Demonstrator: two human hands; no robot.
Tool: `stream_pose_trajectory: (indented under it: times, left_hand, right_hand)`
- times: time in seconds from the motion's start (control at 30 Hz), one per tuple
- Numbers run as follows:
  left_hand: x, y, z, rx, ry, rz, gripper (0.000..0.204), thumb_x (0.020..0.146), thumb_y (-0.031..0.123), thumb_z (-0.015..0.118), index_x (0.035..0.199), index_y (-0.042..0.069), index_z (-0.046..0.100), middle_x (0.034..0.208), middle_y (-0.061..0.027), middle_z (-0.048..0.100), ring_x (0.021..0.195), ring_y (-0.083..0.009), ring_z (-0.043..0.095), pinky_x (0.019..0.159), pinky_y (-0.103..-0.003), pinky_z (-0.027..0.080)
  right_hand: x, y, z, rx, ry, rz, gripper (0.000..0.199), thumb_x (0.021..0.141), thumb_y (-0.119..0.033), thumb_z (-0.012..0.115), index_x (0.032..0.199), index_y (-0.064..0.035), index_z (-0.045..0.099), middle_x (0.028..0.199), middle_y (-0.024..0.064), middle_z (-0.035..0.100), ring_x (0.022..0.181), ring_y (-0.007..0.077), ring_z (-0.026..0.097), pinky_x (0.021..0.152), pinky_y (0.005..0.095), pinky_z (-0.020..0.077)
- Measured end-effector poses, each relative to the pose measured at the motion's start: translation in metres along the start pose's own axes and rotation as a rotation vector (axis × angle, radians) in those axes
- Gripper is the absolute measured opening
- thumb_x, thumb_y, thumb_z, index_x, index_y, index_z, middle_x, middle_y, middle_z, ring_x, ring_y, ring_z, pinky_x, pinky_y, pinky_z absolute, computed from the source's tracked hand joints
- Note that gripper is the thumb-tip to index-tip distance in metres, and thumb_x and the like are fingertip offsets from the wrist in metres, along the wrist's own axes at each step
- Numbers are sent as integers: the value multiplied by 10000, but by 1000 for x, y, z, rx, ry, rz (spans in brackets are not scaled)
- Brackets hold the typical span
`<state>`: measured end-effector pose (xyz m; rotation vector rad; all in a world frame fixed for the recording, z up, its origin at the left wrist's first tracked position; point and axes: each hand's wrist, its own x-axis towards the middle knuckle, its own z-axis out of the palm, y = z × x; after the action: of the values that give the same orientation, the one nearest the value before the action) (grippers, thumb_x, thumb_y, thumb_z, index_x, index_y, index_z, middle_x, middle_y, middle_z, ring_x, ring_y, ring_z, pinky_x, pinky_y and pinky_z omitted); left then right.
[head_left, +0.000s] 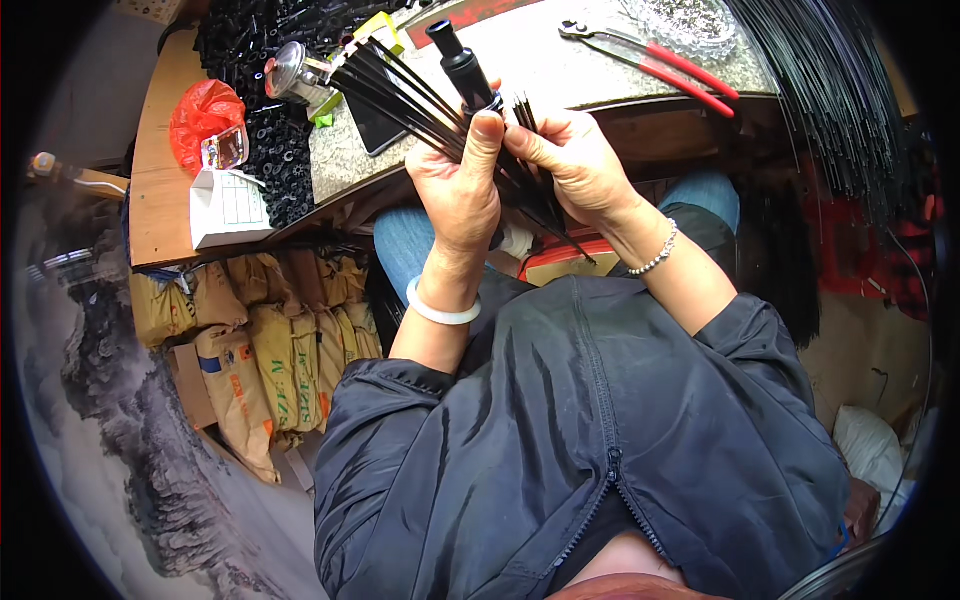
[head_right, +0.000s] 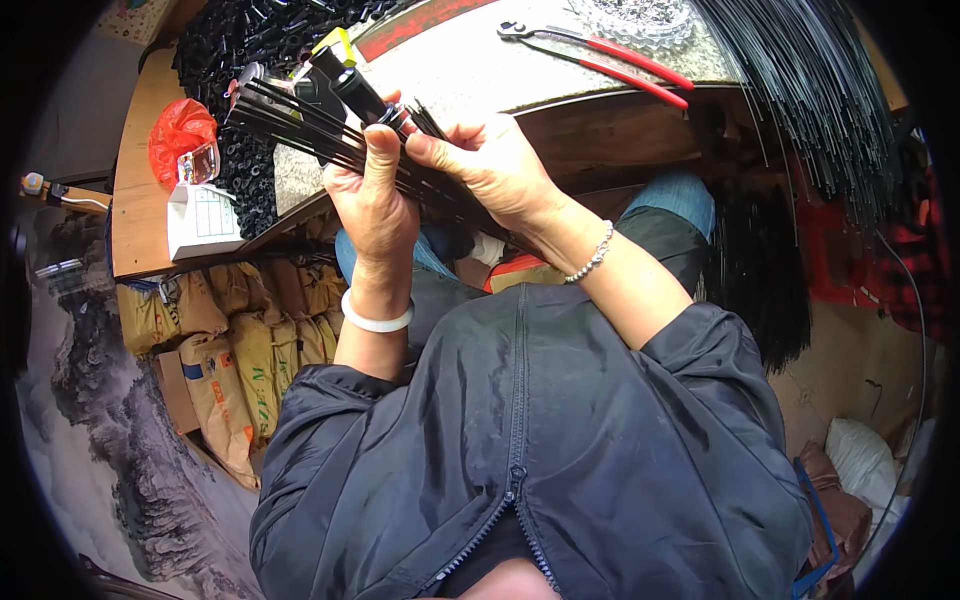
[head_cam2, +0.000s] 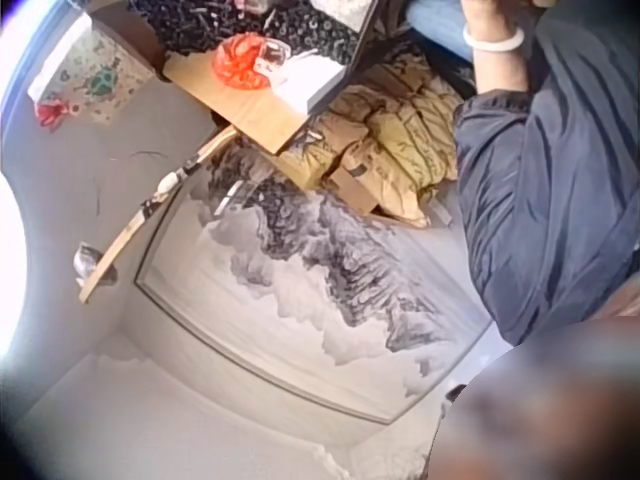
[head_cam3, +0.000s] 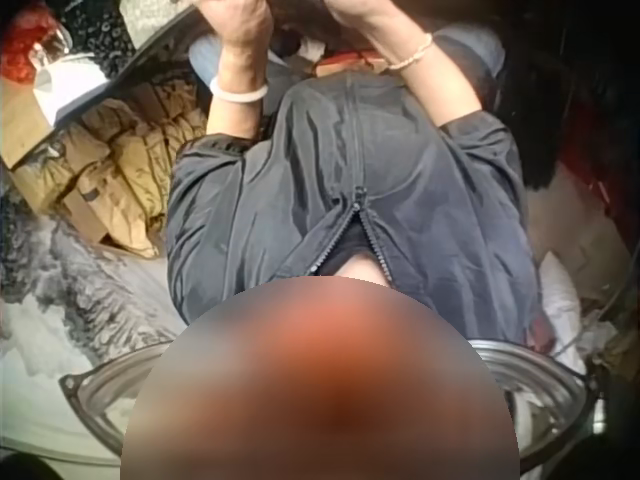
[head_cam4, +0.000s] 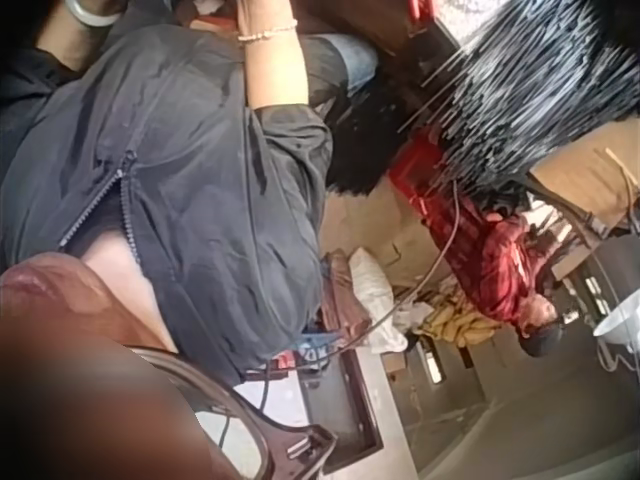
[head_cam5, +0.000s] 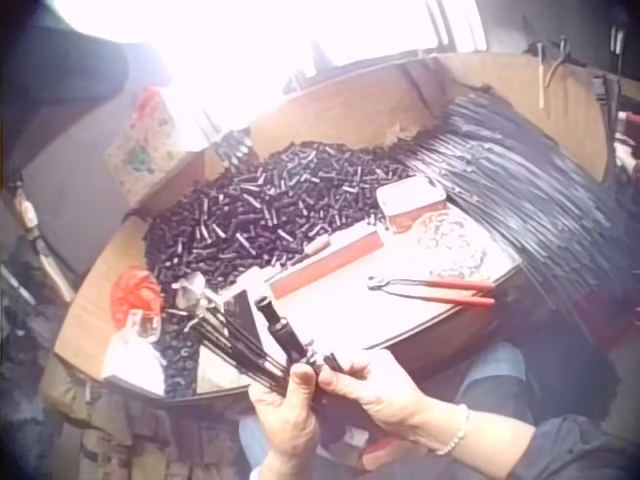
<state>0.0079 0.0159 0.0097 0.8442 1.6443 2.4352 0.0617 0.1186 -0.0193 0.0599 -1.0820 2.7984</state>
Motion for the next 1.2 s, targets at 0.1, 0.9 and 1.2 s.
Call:
stream_pose_trajectory:
  times: [0.1,0.9,1.2]
  left_hand:
    - [-1,0,-5,-15,-26,-56,296,849,169,640,1076,-15,594,950,-36,631,826,-93,566,774,-232,450]
    - [4,-6,-8,-49,15,-14,290,849,152,636,1079,-16,586,1000,-77,636,871,-120,588,806,-248,462]
    - [4,-4,-5,25,6,-3,379,861,258,610,1099,-26,533,946,-57,591,786,-104,565,728,-234,475]
  right_hand:
    - [-1,1,7,-82,43,-30,140,858,-143,624,925,-21,628,785,-28,597,668,22,496,603,163,403]
    - [3,3,1,17,25,-50,168,848,-130,632,949,4,617,830,2,625,733,48,553,689,183,453]
    - [2,4,6,-58,78,-78,263,832,-151,656,1033,-2,576,891,9,621,781,47,562,730,171,453]
